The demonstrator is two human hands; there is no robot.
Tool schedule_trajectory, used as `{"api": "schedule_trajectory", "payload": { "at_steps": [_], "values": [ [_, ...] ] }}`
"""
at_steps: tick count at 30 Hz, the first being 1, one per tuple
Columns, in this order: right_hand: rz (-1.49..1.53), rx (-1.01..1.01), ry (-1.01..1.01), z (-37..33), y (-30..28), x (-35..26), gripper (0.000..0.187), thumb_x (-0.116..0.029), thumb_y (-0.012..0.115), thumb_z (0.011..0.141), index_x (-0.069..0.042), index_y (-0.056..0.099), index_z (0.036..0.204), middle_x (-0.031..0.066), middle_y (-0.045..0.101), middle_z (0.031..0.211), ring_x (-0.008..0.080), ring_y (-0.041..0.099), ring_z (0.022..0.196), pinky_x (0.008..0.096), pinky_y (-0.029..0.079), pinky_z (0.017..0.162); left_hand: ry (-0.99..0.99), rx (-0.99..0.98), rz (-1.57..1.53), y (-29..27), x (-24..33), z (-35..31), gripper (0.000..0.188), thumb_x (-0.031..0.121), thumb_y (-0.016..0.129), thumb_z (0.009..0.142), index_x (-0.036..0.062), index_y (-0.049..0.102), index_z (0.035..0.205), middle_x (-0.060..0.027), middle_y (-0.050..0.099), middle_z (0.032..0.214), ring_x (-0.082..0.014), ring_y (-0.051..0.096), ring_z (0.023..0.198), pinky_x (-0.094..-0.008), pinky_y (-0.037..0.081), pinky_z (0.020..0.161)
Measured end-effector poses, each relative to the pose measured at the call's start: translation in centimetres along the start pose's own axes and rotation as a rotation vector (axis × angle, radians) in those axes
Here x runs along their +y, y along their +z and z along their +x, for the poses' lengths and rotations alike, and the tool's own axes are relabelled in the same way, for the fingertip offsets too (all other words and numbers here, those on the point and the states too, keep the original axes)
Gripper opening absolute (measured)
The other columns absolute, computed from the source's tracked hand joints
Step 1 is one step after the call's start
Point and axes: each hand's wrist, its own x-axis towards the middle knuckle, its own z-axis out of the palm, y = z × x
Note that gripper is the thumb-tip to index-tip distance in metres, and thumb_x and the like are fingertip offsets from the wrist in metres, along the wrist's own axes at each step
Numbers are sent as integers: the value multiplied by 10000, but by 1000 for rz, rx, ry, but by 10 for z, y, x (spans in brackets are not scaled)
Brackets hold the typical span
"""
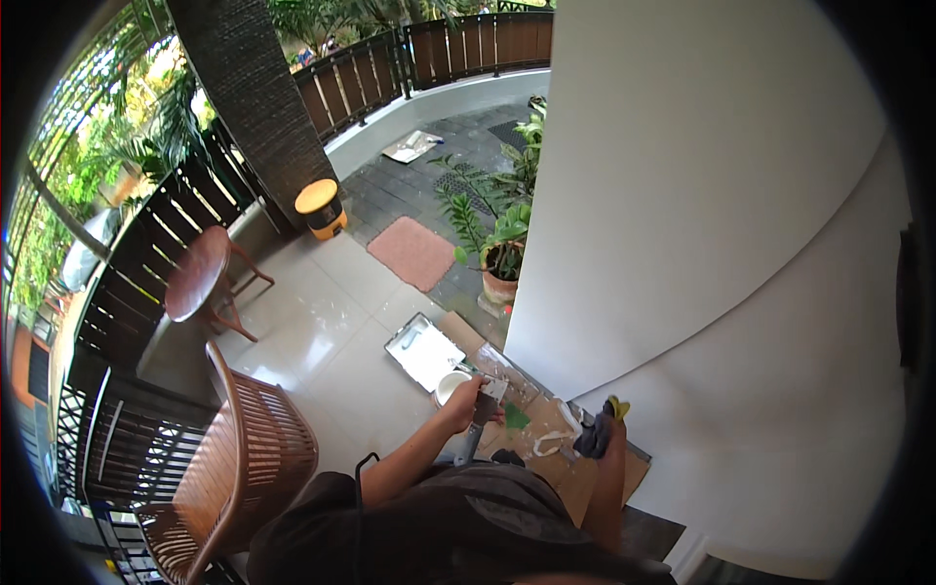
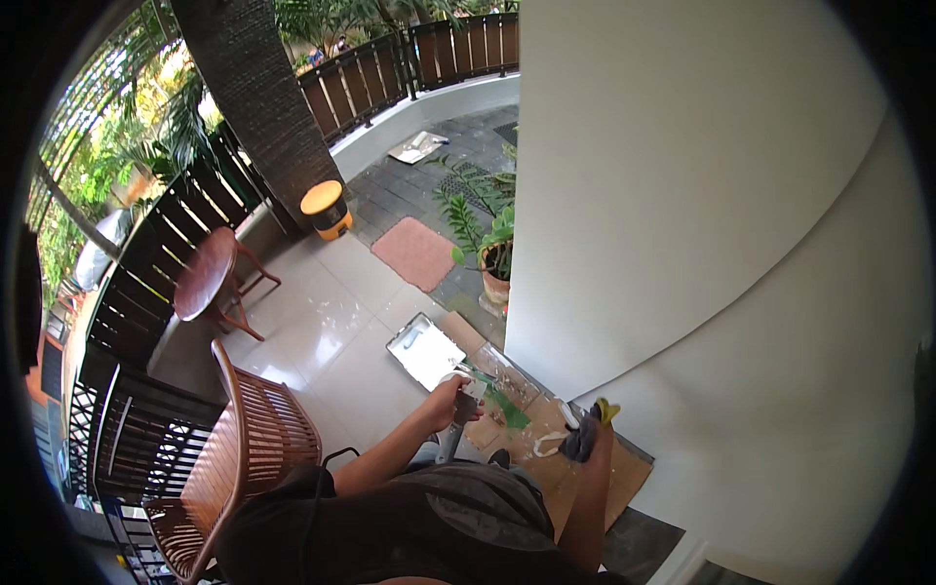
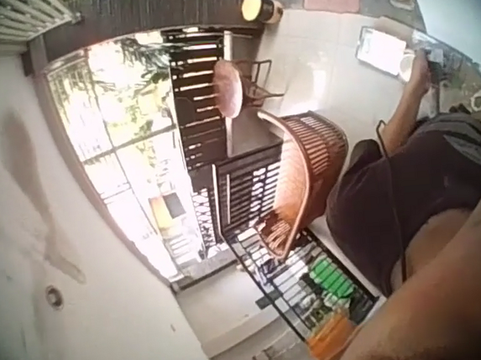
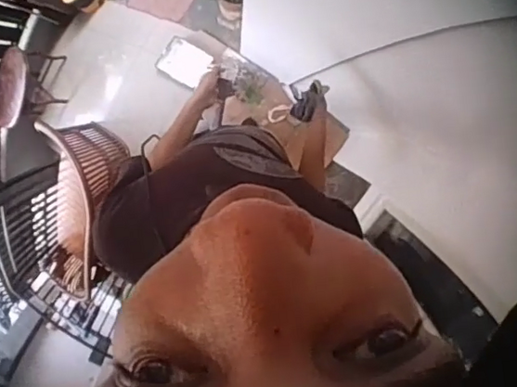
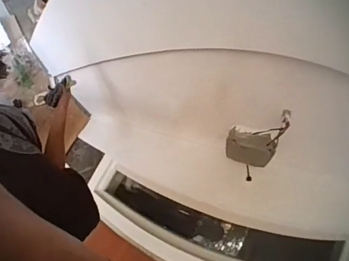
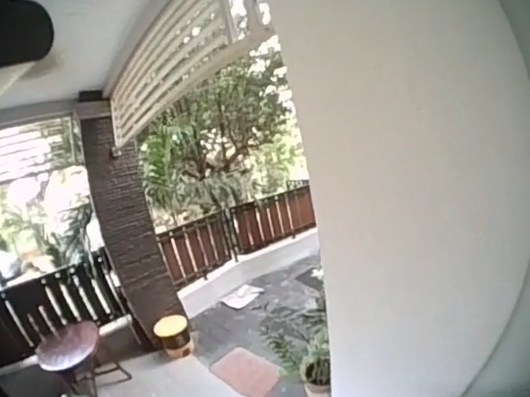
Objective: Scrape old putty or paint from a window frame and apply new white paint or putty using a scraper tool.
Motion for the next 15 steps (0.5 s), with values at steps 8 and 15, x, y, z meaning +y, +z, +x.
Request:
{"api": "schedule_trajectory", "payload": {
  "at_steps": [8, 15],
  "values": [
    [-351, 224, -129, 6, -27, -14, 374, -92, 593, 842, -22, 490, 1194, 61, 570, 936, 173, 595, 765, 293, 494, 665, 16, -195, 322, 34, -25, 19, 390, 346, 399, 946, -24, 523, 960, -149, 614, 718, -226, 603, 526, -335, 526, 509],
    [-487, 248, -279, 46, -14, -30, 375, -275, 558, 876, 11, 466, 1100, 94, 541, 937, 202, 517, 804, 319, 441, 720, 182, 84, 275, 66, -26, 54, 342, 334, 392, 964, 23, 528, 924, -117, 562, 631, -226, 567, 489, -369, 489, 462]
  ]
}}
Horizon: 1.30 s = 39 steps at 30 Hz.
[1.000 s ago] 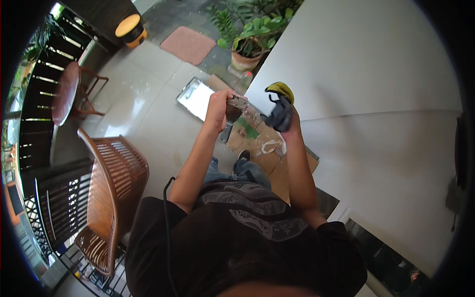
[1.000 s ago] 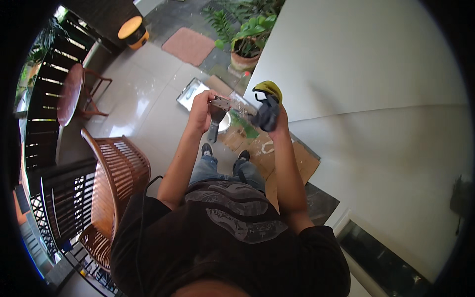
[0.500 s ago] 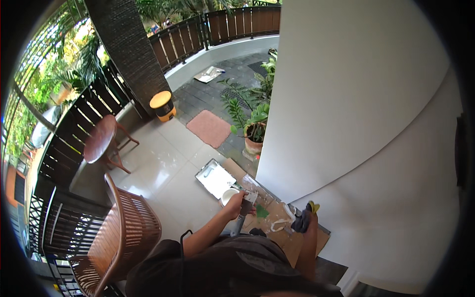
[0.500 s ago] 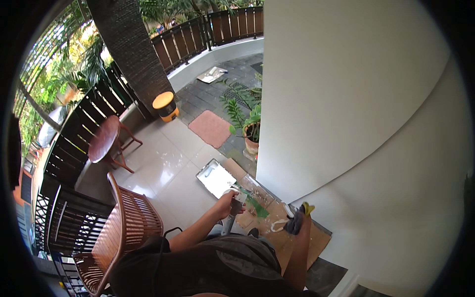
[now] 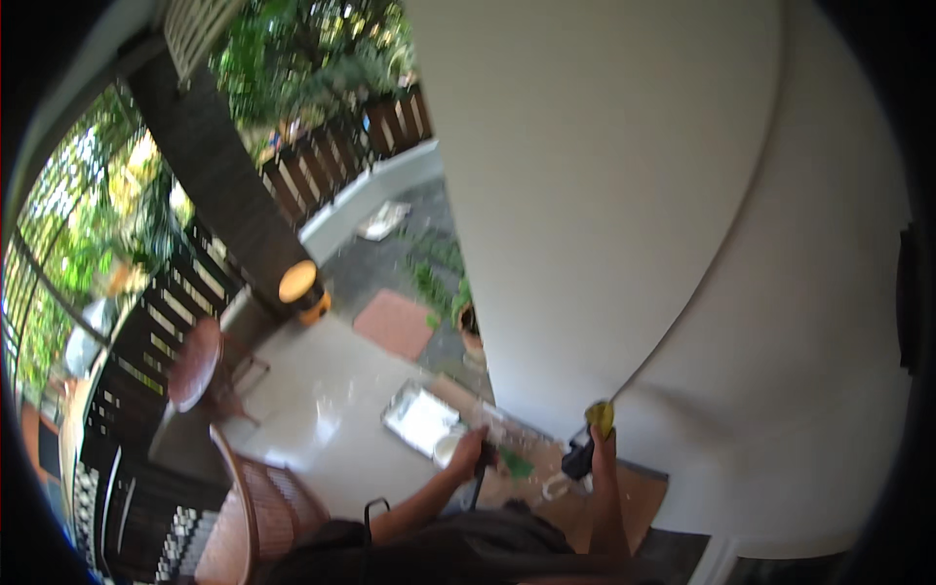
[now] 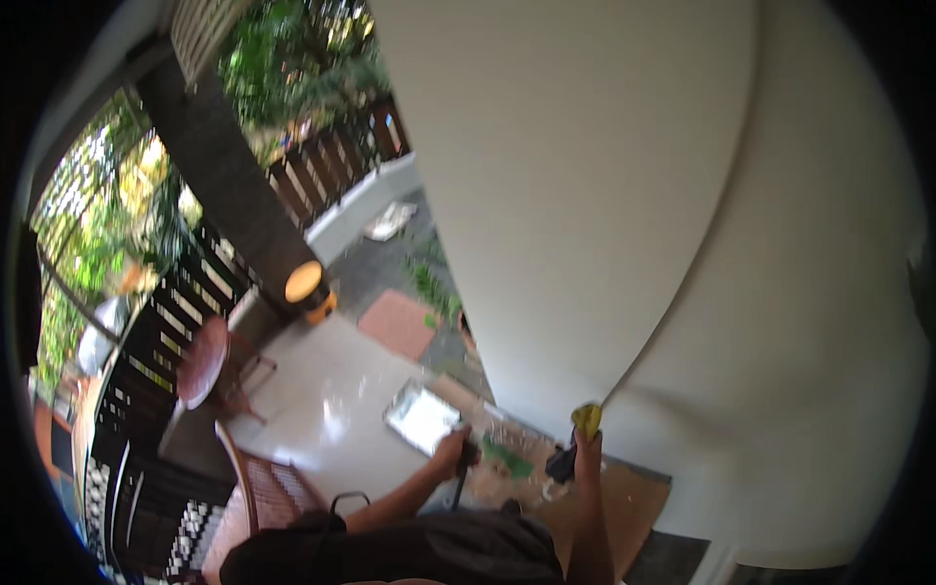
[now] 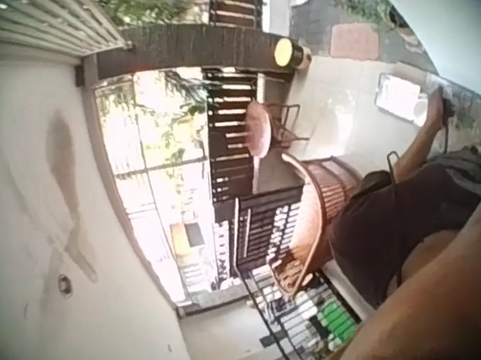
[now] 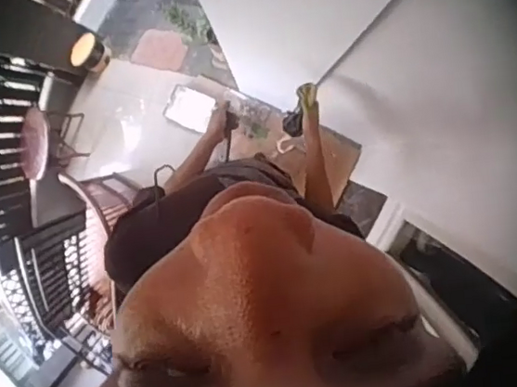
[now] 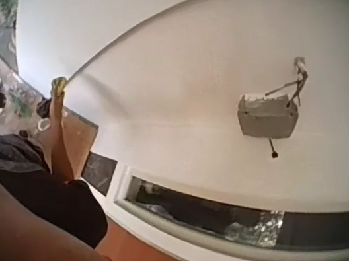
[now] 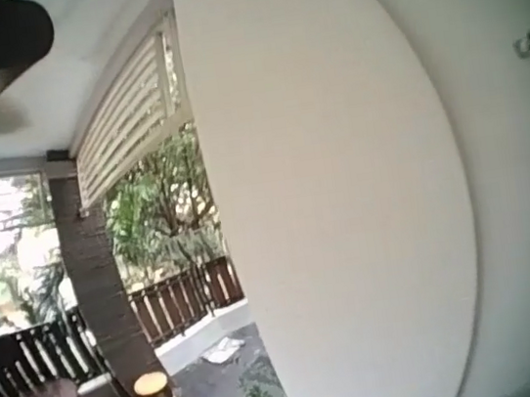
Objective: Scrape old putty or paint from a window frame and apply new white paint or putty using a scraper tool.
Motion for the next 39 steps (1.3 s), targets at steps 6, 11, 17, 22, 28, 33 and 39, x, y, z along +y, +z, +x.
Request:
{"api": "schedule_trajectory", "payload": {
  "at_steps": [6, 11, 17, 22, 28, 33, 39],
  "values": [
    [-165, -79, -205, -30, 27, -12, 207, -196, 609, 818, 1, 548, 823, 90, 570, 731, 172, 545, 686, 334, 456, 654, -3, -126, 43, -9, -35, 4, 310, 248, 394, 962, -43, 463, 1045, -215, 579, 935, -344, 642, 684, -418, 575, 575],
    [-102, -116, -118, -51, 32, 3, 253, -229, 573, 863, 20, 569, 818, 73, 578, 700, 145, 531, 642, 319, 445, 592, 37, -298, 322, -1, -34, -10, 286, 180, 418, 954, -45, 389, 1128, -224, 576, 964, -381, 651, 718, -437, 575, 597],
    [-119, -139, -65, -44, 29, 29, 259, -217, 539, 897, 34, 568, 842, 64, 593, 755, 127, 542, 679, 304, 456, 627, 44, -308, 376, 11, -36, 5, 299, 292, 424, 973, -3, 469, 998, -145, 591, 758, -228, 579, 547, -327, 483, 475],
    [-73, -176, -9, -45, 19, 44, 358, -295, 540, 908, 24, 440, 1034, 149, 567, 944, 215, 568, 843, 346, 457, 726, 60, -370, 314, 35, -29, 15, 357, 347, 398, 970, 15, 492, 879, -103, 531, 584, -187, 504, 458, -312, 422, 437],
    [-106, -112, 23, -69, 3, 51, 436, -330, 593, 846, 20, 479, 1079, 176, 610, 959, 287, 613, 910, 367, 468, 783, 26, -314, 299, 61, -51, 26, 372, 350, 395, 948, 15, 536, 864, -125, 569, 641, -237, 569, 513, -331, 454, 442],
    [-167, 80, -122, -122, 0, 24, 343, -283, 533, 886, 13, 519, 1059, 183, 591, 913, 304, 570, 798, 390, 458, 722, 233, -593, 571, 58, -105, 63, 330, 314, 466, 914, 24, 613, 973, -114, 580, 688, -215, 533, 513, -343, 464, 453],
    [-203, 235, -120, -162, 16, -16, 282, -201, 513, 876, 35, 549, 1026, 215, 582, 901, 305, 547, 828, 414, 424, 789, 150, -678, 600, 65, -69, -23, 353, 387, 477, 924, 60, 589, 991, -146, 558, 561, -230, 486, 365, -331, 385, 336]
  ]
}}
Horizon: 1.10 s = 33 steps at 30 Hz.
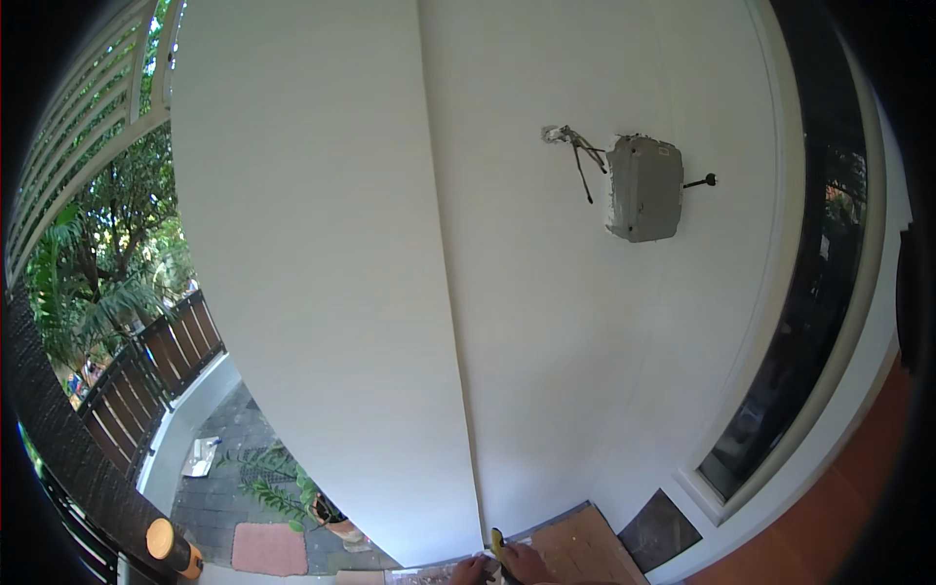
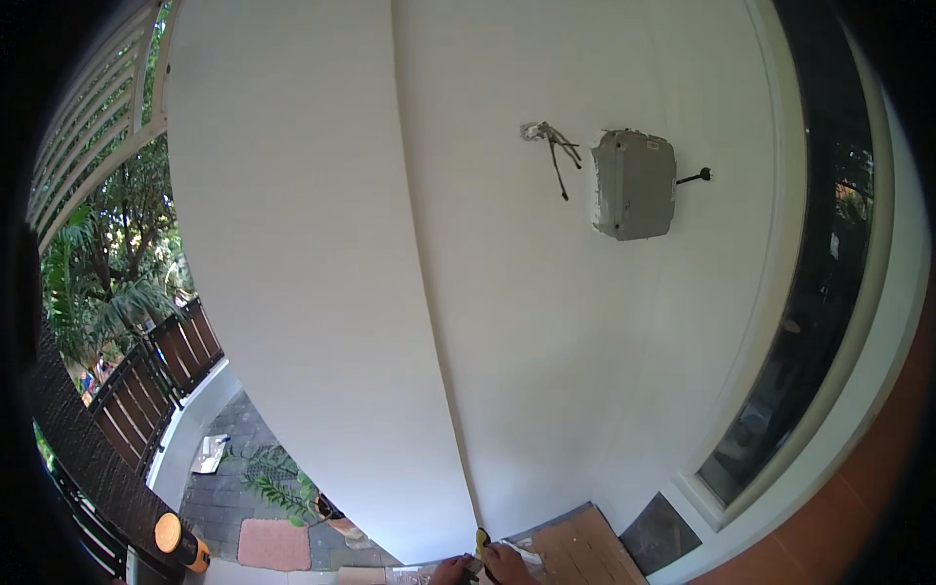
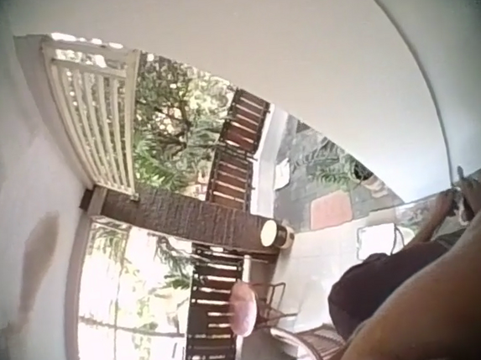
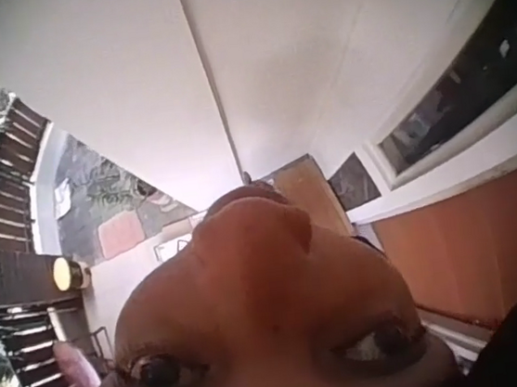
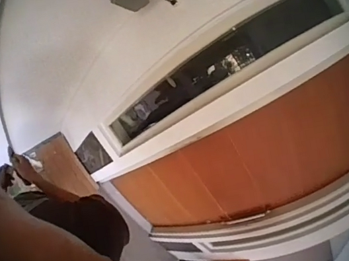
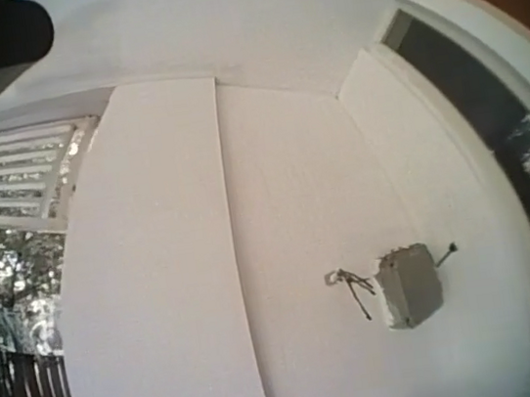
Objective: Scrape old putty or paint from a window frame and apply new white paint or putty using a scraper tool.
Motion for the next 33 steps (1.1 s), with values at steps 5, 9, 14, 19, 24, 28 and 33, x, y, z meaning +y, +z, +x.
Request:
{"api": "schedule_trajectory", "payload": {
  "at_steps": [5, 9, 14, 19, 24, 28, 33],
  "values": [
    [-285, 65, -22, -34, 10, -14, 383, -298, 611, 830, 12, 607, 1055, 178, 654, 925, 277, 644, 835, 352, 502, 749, -183, -175, -51, -23, 11, -20, 366, 387, 409, 935, 63, 572, 889, -65, 550, 621, -160, 542, 497, -297, 423, 429],
    [-268, -102, 47, -57, 47, -26, 375, -322, 618, 816, -23, 620, 1044, 183, 654, 945, 297, 644, 879, 365, 500, 778, -133, -286, 10, -84, -57, -5, 359, 370, 457, 925, 59, 583, 1053, -116, 598, 749, -214, 571, 561, -332, 500, 503],
    [-356, -379, -22, -78, 104, -51, 369, -350, 632, 798, -45, 627, 1007, 189, 650, 922, 307, 643, 869, 382, 496, 757, -425, -134, -439, -127, -66, -72, 338, 419, 418, 929, 122, 578, 910, -18, 496, 597, -147, 484, 462, -273, 368, 409],
    [-422, -532, -72, -76, 155, -63, 358, -296, 646, 780, -13, 628, 999, 199, 640, 881, 353, 629, 841, 414, 485, 741, -218, 107, -371, -161, -76, -103, 452, 530, 421, 891, 112, 578, 963, 0, 514, 728, -117, 446, 580, -283, 371, 511],
    [-408, -727, -251, -75, 204, -98, 315, -197, 650, 785, 5, 617, 1024, 193, 641, 872, 317, 633, 841, 378, 484, 757, -169, 361, -386, -192, -55, -156, 419, 417, 438, 865, 31, 601, 861, -34, 554, 785, -135, 477, 663, -297, 386, 568],
    [-396, -956, -371, -76, 235, -113, 303, -145, 639, 799, 16, 610, 1053, 180, 645, 908, 278, 632, 859, 344, 481, 772, -145, 493, -421, -207, -38, -201, 418, 397, 438, 858, 19, 615, 868, -48, 595, 795, -141, 534, 655, -285, 418, 582],
    [-358, -1116, -469, -78, 259, -115, 271, -112, 637, 775, 20, 610, 1011, 203, 627, 921, 329, 617, 852, 380, 473, 768, -196, 696, -602, -208, -39, -228, 376, 381, 474, 824, 36, 623, 828, -43, 596, 747, -122, 539, 634, -272, 392, 526]
  ]
}}
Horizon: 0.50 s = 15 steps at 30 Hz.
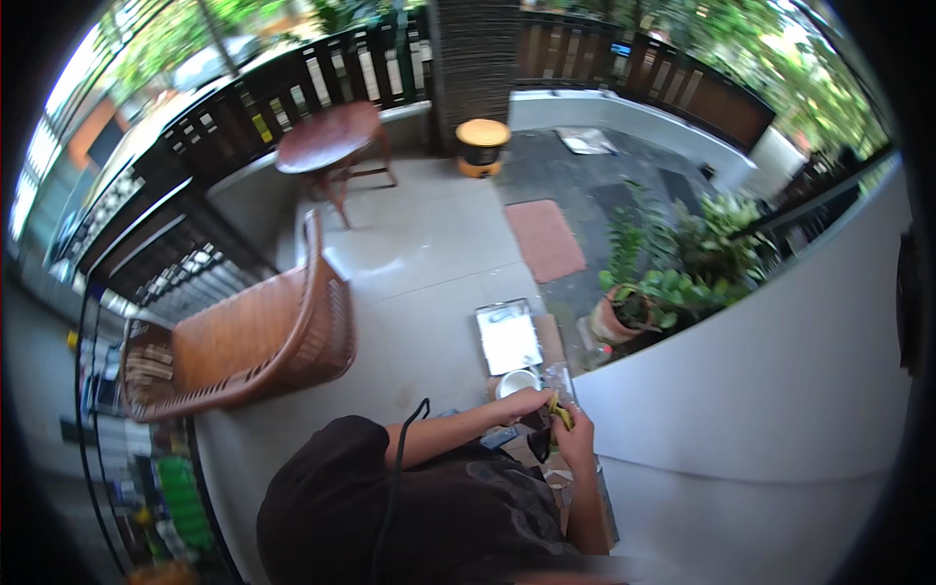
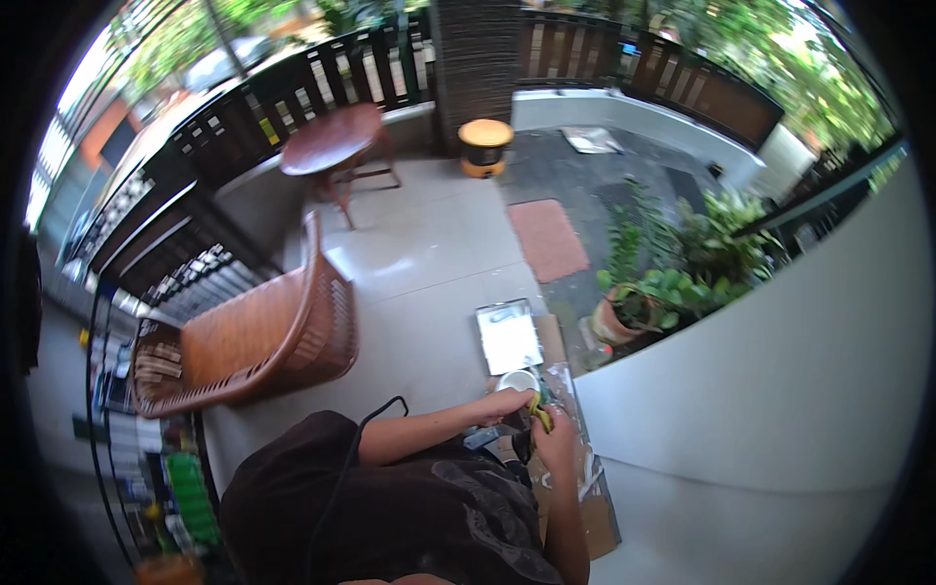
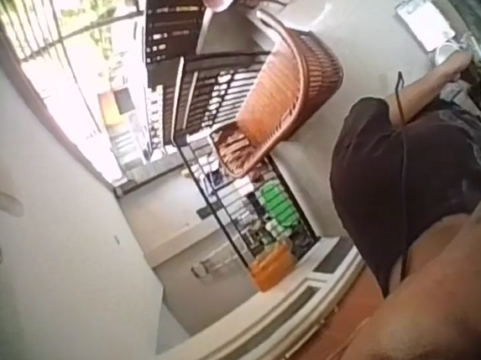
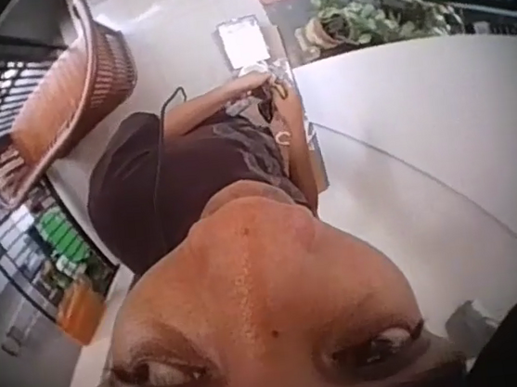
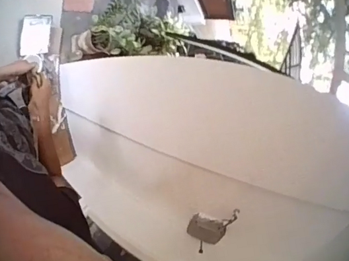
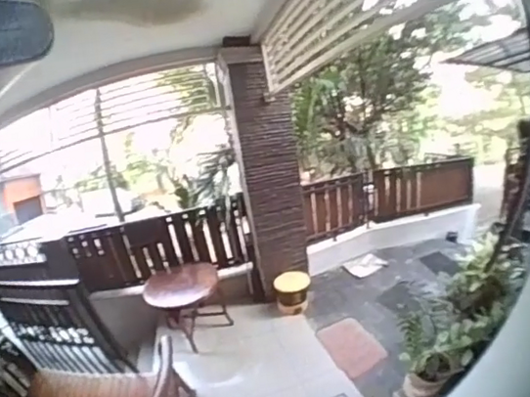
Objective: Scrape old putty or paint from a window frame and apply new white paint or putty using a scraper tool.
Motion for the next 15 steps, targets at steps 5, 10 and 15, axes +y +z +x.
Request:
{"api": "schedule_trajectory", "payload": {
  "at_steps": [5, 10, 15],
  "values": [
    [26, -191, -77, 4, 10, 14, 268, -113, 642, 771, 17, 610, 1004, 189, 626, 889, 318, 613, 812, 376, 472, 744, 25, 143, -58, -3, -34, -4, 383, 399, 483, 801, 37, 610, 799, -34, 561, 708, -115, 473, 574, -275, 331, 478],
    [16, -300, -46, -20, -3, 27, 284, -110, 633, 790, 25, 589, 1036, 179, 622, 925, 282, 607, 851, 366, 463, 776, 1, 210, -124, 23, -91, 8, 467, 466, 479, 800, 30, 621, 889, -38, 532, 676, -123, 423, 541, -287, 289, 458],
    [125, -160, 124, -42, -15, 86, 334, -127, 617, 819, 30, 556, 1108, 157, 616, 989, 242, 588, 917, 349, 453, 846, 312, 8, -174, 65, -139, 2, 408, 405, 511, 888, 38, 637, 1014, -67, 594, 676, -149, 532, 518, -318, 433, 451]
  ]
}}
